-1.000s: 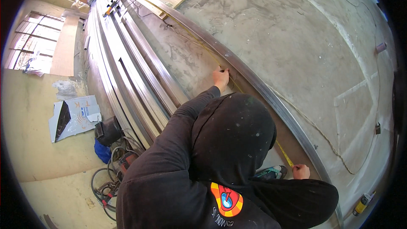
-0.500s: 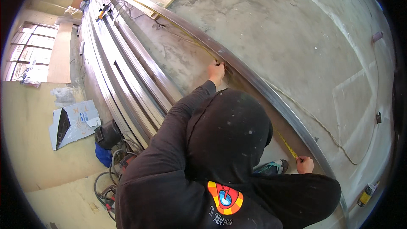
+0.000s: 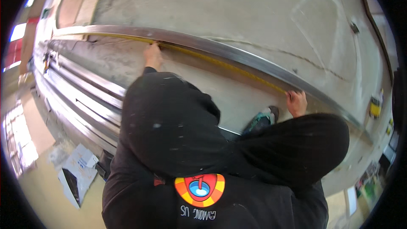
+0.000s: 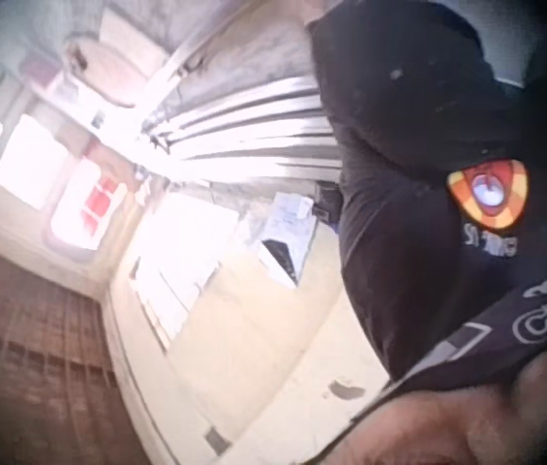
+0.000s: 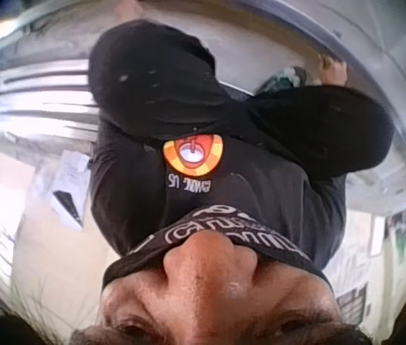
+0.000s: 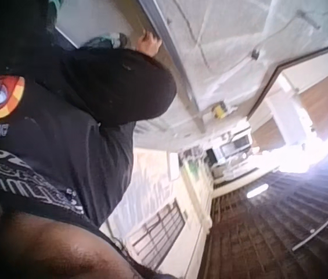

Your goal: Using a yellow measuring tape to measure the length of a curved metal profile on a workshop floor.

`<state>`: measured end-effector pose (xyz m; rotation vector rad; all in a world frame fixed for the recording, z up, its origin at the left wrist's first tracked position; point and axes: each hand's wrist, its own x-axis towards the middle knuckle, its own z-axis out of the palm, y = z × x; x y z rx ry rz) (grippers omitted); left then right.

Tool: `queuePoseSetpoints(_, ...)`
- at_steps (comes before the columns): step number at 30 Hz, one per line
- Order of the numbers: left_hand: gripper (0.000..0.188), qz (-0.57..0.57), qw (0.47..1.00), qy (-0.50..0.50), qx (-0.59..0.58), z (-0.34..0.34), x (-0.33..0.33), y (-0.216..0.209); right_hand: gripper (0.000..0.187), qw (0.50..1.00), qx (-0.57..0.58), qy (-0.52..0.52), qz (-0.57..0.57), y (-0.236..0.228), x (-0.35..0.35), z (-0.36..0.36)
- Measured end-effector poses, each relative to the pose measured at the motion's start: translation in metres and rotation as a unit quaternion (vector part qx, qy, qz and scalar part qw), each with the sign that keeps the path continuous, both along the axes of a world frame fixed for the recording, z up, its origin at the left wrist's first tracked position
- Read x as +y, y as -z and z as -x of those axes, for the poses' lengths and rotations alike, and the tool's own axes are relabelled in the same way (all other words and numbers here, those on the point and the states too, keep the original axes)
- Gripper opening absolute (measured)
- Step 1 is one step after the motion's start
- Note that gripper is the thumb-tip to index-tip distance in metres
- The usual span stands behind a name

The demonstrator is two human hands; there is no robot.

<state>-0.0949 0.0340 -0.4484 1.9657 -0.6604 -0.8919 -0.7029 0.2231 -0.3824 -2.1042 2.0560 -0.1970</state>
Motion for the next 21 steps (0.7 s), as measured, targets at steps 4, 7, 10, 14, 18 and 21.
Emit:
queuePoseSetpoints(4, 0.025, -0.044, 0.98, -0.112, 0.156, 0.055, -0.018, -0.013, 0.015, 0.998, 0.038, 0.025, 0.044, -0.009, 0.015, 0.017)
queuePoseSetpoints(7, 0.025, 0.016, 0.96, -0.147, 0.236, 0.027, -0.017, -0.005, 0.013, 0.996, 0.027, 0.023, 0.082, -0.007, 0.007, 0.006)
queuePoseSetpoints(10, 0.023, -0.002, 0.962, -0.144, 0.23, 0.036, -0.017, -0.008, 0.011, 0.992, 0.043, 0.023, 0.114, -0.007, 0.01, 0.007)
queuePoseSetpoints(14, 0.02, 0.017, 0.955, -0.14, 0.263, 0.042, -0.013, -0.016, 0.01, 0.992, 0.054, 0.028, 0.115, -0.006, 0.012, 0.006)
queuePoseSetpoints(18, 0.021, 0.021, 0.957, -0.141, 0.253, 0.054, -0.011, -0.022, 0.01, 0.991, 0.059, 0.034, 0.117, -0.006, 0.013, 0.006)
queuePoseSetpoints(21, 0.02, 0.007, 0.959, -0.14, 0.246, 0.065, -0.009, -0.021, 0.01, 0.99, 0.065, 0.04, 0.116, -0.008, 0.013, 0.008)
